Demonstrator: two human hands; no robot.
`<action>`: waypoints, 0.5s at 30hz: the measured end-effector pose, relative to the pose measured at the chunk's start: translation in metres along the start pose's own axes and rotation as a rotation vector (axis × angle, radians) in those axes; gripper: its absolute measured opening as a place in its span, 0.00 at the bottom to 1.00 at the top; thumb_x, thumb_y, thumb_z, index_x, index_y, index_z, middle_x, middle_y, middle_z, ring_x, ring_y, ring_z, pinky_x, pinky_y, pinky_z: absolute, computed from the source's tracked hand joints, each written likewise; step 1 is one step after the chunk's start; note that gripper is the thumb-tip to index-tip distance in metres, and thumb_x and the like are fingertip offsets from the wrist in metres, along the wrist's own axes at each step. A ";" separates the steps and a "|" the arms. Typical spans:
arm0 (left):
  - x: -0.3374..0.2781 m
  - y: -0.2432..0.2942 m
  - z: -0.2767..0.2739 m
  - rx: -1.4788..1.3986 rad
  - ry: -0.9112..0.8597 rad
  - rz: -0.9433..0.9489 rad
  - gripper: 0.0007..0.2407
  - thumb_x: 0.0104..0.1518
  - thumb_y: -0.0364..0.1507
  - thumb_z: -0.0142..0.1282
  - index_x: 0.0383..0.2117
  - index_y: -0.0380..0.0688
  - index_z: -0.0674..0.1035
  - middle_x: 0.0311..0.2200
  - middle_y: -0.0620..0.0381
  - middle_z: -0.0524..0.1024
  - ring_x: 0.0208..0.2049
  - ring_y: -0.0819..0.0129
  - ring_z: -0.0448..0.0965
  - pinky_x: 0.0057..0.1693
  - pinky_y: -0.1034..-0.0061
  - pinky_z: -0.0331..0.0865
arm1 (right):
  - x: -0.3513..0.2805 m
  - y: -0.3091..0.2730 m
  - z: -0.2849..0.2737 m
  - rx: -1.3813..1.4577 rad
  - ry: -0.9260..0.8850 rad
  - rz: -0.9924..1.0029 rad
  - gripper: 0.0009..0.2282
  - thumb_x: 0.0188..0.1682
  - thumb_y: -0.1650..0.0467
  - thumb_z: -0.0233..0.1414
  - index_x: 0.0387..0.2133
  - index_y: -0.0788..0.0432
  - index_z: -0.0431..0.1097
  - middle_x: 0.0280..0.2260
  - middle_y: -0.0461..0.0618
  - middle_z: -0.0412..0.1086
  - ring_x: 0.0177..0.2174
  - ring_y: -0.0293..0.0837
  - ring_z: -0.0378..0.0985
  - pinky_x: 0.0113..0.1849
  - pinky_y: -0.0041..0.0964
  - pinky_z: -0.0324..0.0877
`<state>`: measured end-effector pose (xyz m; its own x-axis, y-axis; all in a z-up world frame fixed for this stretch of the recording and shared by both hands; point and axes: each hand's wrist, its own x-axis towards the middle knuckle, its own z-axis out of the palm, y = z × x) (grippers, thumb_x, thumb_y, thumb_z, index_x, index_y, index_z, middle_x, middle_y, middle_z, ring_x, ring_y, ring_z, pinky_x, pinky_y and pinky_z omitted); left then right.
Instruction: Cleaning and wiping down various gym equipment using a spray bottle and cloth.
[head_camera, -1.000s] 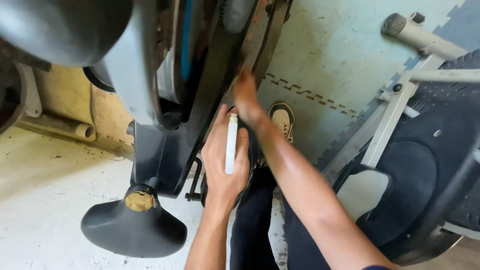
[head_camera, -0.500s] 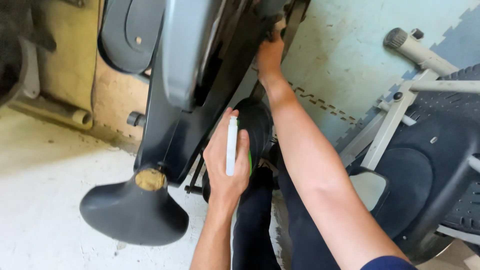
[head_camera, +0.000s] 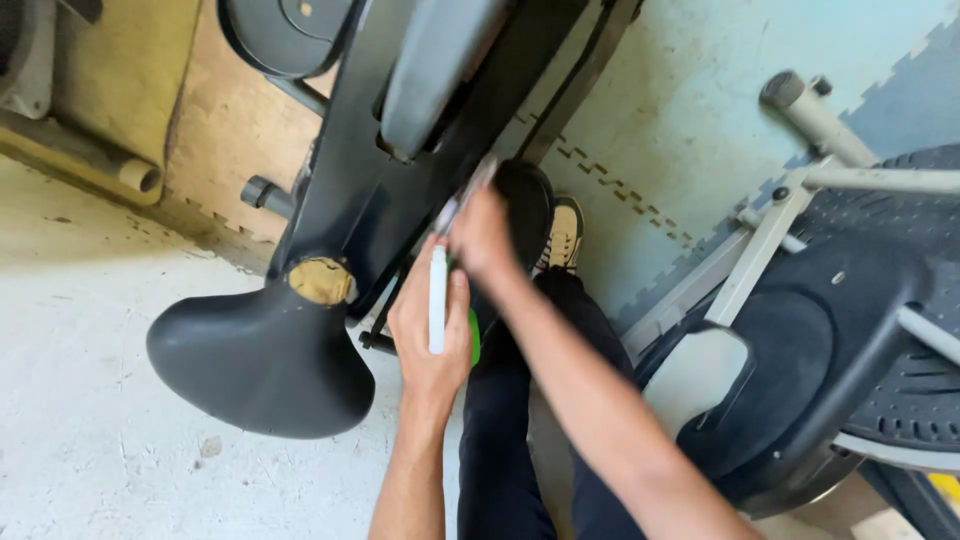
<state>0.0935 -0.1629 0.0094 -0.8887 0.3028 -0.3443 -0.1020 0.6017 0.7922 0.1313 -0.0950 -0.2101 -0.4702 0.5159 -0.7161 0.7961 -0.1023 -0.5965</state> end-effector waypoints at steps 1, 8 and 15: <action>-0.003 -0.002 -0.003 0.004 0.010 0.019 0.15 0.63 0.26 0.52 0.53 0.29 0.77 0.55 0.35 0.77 0.58 0.45 0.79 0.64 0.65 0.68 | -0.007 0.039 0.027 0.024 0.049 -0.242 0.09 0.51 0.73 0.46 0.41 0.66 0.68 0.30 0.63 0.73 0.30 0.56 0.78 0.34 0.49 0.73; -0.020 -0.001 -0.036 -0.014 0.002 -0.098 0.15 0.60 0.25 0.53 0.52 0.30 0.77 0.48 0.38 0.81 0.49 0.48 0.84 0.57 0.67 0.74 | -0.013 -0.045 -0.020 0.194 0.233 -0.212 0.05 0.45 0.80 0.49 0.31 0.65 0.72 0.27 0.55 0.77 0.28 0.43 0.79 0.34 0.41 0.74; -0.025 -0.010 -0.060 0.002 0.089 -0.003 0.13 0.62 0.24 0.55 0.50 0.28 0.78 0.51 0.36 0.79 0.53 0.44 0.82 0.60 0.65 0.73 | 0.074 -0.079 -0.084 0.175 0.498 -0.641 0.23 0.41 0.84 0.42 0.52 0.69 0.70 0.48 0.62 0.76 0.49 0.54 0.78 0.53 0.45 0.68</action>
<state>0.0900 -0.2207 0.0404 -0.9246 0.2340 -0.3006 -0.1040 0.6040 0.7902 0.0654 0.0231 -0.1854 -0.5562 0.8310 0.0016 0.3408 0.2299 -0.9116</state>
